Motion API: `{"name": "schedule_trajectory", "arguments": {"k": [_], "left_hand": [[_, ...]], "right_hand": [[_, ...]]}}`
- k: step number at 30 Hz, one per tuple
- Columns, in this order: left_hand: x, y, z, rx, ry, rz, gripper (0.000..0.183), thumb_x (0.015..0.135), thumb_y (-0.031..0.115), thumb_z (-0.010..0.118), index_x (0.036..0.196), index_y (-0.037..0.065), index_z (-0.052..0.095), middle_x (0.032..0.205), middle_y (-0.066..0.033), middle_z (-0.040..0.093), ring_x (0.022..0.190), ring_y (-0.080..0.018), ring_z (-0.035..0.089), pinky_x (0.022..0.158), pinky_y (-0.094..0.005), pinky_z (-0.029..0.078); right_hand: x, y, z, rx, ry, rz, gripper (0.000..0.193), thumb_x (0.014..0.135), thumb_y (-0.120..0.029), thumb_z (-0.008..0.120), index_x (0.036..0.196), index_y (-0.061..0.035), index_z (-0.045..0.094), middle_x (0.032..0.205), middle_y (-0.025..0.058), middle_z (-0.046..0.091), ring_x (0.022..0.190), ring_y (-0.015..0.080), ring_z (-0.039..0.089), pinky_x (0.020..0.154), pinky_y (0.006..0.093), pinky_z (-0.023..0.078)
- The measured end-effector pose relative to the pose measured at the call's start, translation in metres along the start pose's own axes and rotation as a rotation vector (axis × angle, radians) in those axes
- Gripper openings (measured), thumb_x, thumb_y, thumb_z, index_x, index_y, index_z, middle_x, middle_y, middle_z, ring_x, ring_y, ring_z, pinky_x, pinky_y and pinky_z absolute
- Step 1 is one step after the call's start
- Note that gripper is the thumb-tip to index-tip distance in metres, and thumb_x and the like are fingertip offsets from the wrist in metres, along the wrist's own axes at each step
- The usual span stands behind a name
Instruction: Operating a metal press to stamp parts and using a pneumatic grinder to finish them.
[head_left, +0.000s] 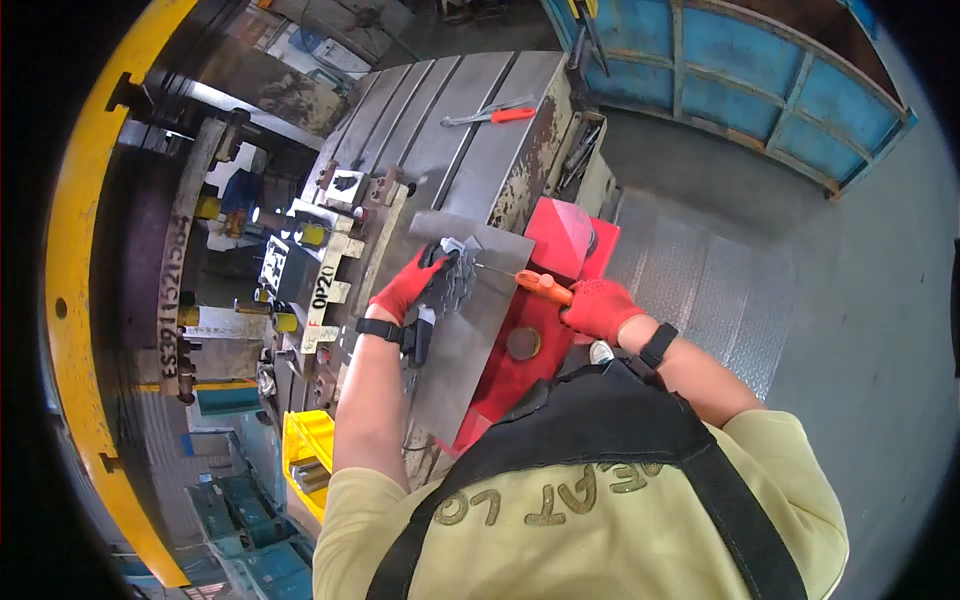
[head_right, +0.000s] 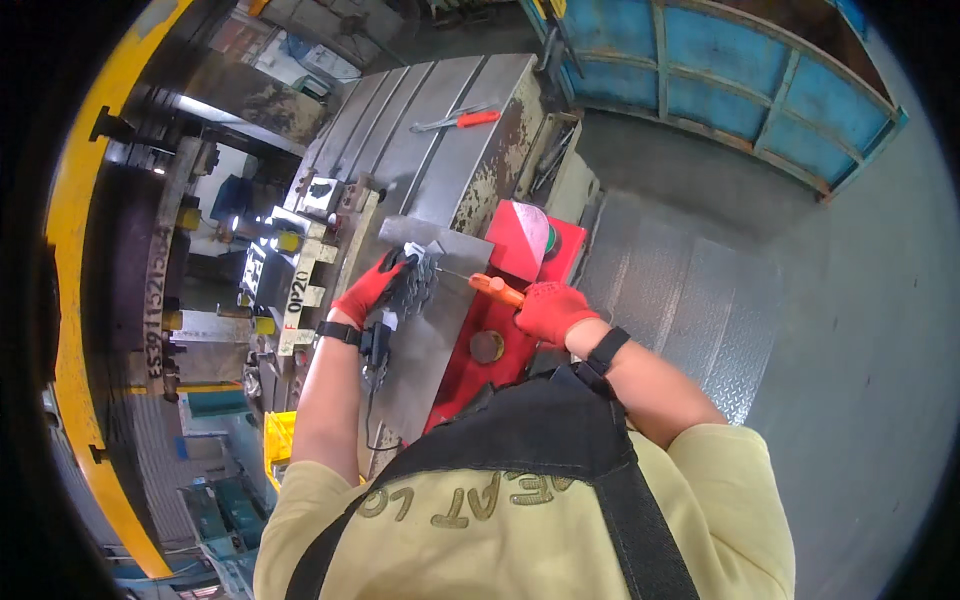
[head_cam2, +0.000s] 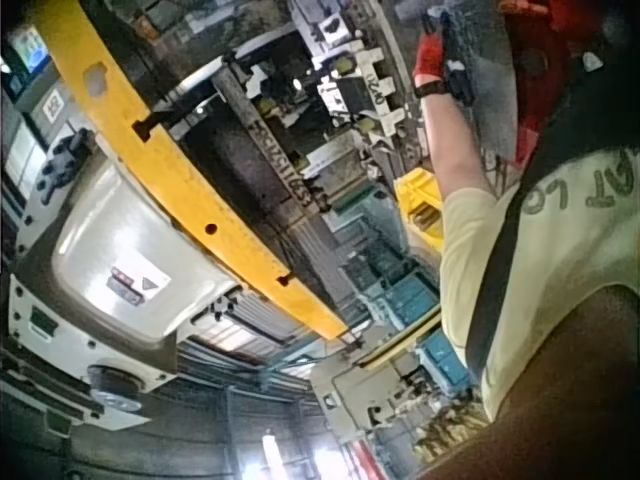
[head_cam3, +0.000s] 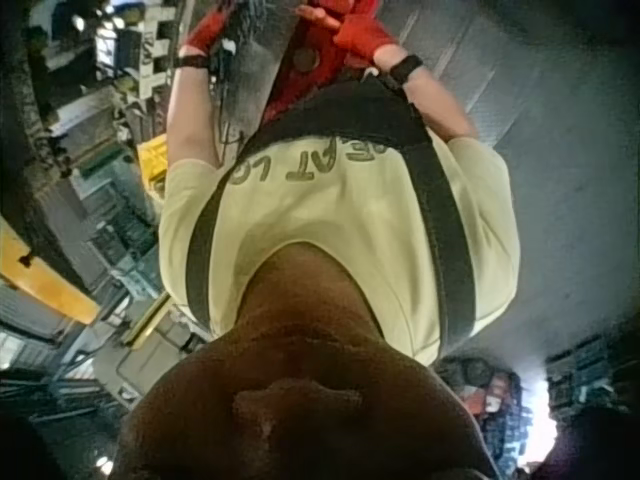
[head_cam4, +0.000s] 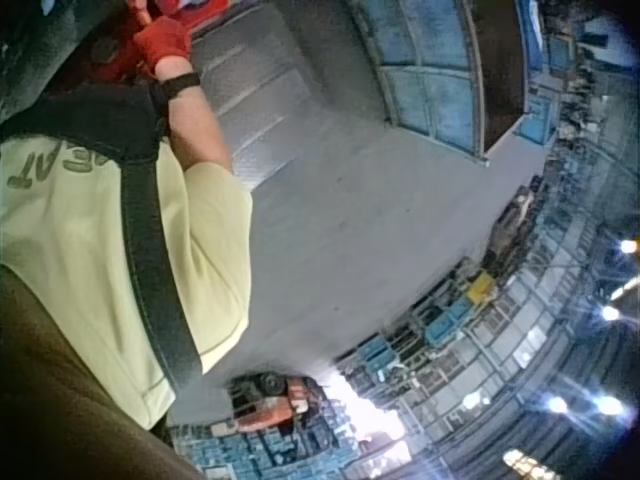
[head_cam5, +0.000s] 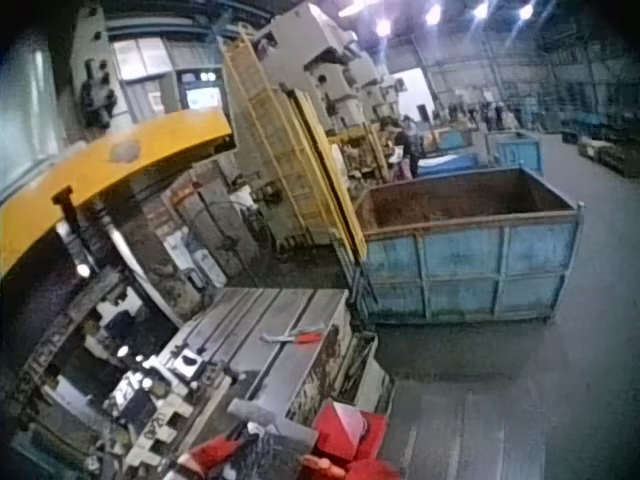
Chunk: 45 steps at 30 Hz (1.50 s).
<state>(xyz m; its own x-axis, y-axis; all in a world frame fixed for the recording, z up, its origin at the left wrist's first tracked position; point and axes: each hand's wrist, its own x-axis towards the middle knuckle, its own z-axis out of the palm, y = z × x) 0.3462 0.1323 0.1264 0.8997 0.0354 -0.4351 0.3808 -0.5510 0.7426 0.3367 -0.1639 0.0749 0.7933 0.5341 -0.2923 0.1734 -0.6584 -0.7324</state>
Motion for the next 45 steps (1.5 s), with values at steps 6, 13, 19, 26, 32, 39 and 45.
{"name": "schedule_trajectory", "arguments": {"k": [6,13,19,26,32,39,45], "left_hand": [[-0.007,-0.016,-0.006,-0.187,0.044,0.003,0.04,0.083,0.024,0.045,0.117,0.004,0.038,0.109,-0.006,0.047,0.099,-0.0123,0.042,0.086,-0.0246,0.032],[-0.019,-0.009,0.014,0.126,0.653,0.075,0.054,0.076,0.034,0.051,0.116,0.001,0.037,0.114,-0.0155,0.044,0.107,-0.0217,0.04,0.087,-0.0291,0.033],[-0.104,0.053,0.083,-0.36,0.294,0.127,0.039,0.067,0.023,0.062,0.099,0.003,0.051,0.083,-0.0137,0.057,0.072,-0.0259,0.055,0.063,-0.0325,0.044],[-0.182,0.046,0.176,-0.123,0.888,-0.13,0.05,0.068,0.03,0.061,0.106,0.004,0.042,0.096,-0.0167,0.051,0.084,-0.0294,0.051,0.074,-0.0325,0.04],[-0.304,0.007,0.213,-0.151,1.316,-0.348,0.042,0.069,0.022,0.06,0.106,0.006,0.047,0.088,-0.0128,0.055,0.083,-0.023,0.054,0.072,-0.0309,0.042],[-0.414,-0.129,0.241,-0.55,2.162,-0.203,0.032,0.076,0.013,0.053,0.105,0.002,0.045,0.087,-0.0046,0.053,0.079,-0.0167,0.054,0.068,-0.0265,0.042],[-0.411,-0.146,0.186,-0.221,2.338,-0.716,0.039,0.07,0.018,0.057,0.105,0.006,0.046,0.087,-0.0117,0.055,0.083,-0.0246,0.054,0.07,-0.0318,0.041]], "right_hand": [[-0.021,-0.017,-0.029,0.553,-0.057,0.103,0.031,0.066,-0.027,0.06,0.085,-0.003,0.057,0.071,0.0101,0.058,0.058,0.0179,0.057,0.054,0.0296,0.044],[-0.018,0.009,-0.017,0.828,-0.1,0.109,0.033,0.071,-0.022,0.06,0.096,-0.0041,0.051,0.07,0.0023,0.054,0.056,0.0115,0.052,0.045,0.0238,0.041],[-0.014,-0.02,-0.008,0.689,-0.255,0.012,0.029,0.073,-0.015,0.056,0.098,-0.0043,0.047,0.076,0.0039,0.053,0.056,0.0119,0.051,0.043,0.0228,0.04],[-0.043,-0.069,0.047,0.141,-0.468,-0.812,0.049,0.068,-0.009,0.058,0.111,-0.0009,0.035,0.098,0.0123,0.05,0.087,0.0217,0.053,0.071,0.0306,0.043],[-0.08,-0.101,0.094,0.077,-1.009,-0.849,0.064,0.066,-0.022,0.064,0.118,-0.0031,0.032,0.107,0.0162,0.044,0.094,0.0249,0.049,0.078,0.0324,0.041],[-0.072,-0.074,0.075,0.105,-1.203,-0.442,0.036,0.076,-0.014,0.055,0.109,-0.002,0.045,0.098,0.0078,0.053,0.084,0.0134,0.052,0.072,0.025,0.043],[-0.014,-0.049,0.04,0.216,-1.064,-0.247,0.026,0.078,-0.011,0.051,0.103,-0.0017,0.049,0.092,0.0055,0.055,0.078,0.0129,0.054,0.069,0.0249,0.044]]}}
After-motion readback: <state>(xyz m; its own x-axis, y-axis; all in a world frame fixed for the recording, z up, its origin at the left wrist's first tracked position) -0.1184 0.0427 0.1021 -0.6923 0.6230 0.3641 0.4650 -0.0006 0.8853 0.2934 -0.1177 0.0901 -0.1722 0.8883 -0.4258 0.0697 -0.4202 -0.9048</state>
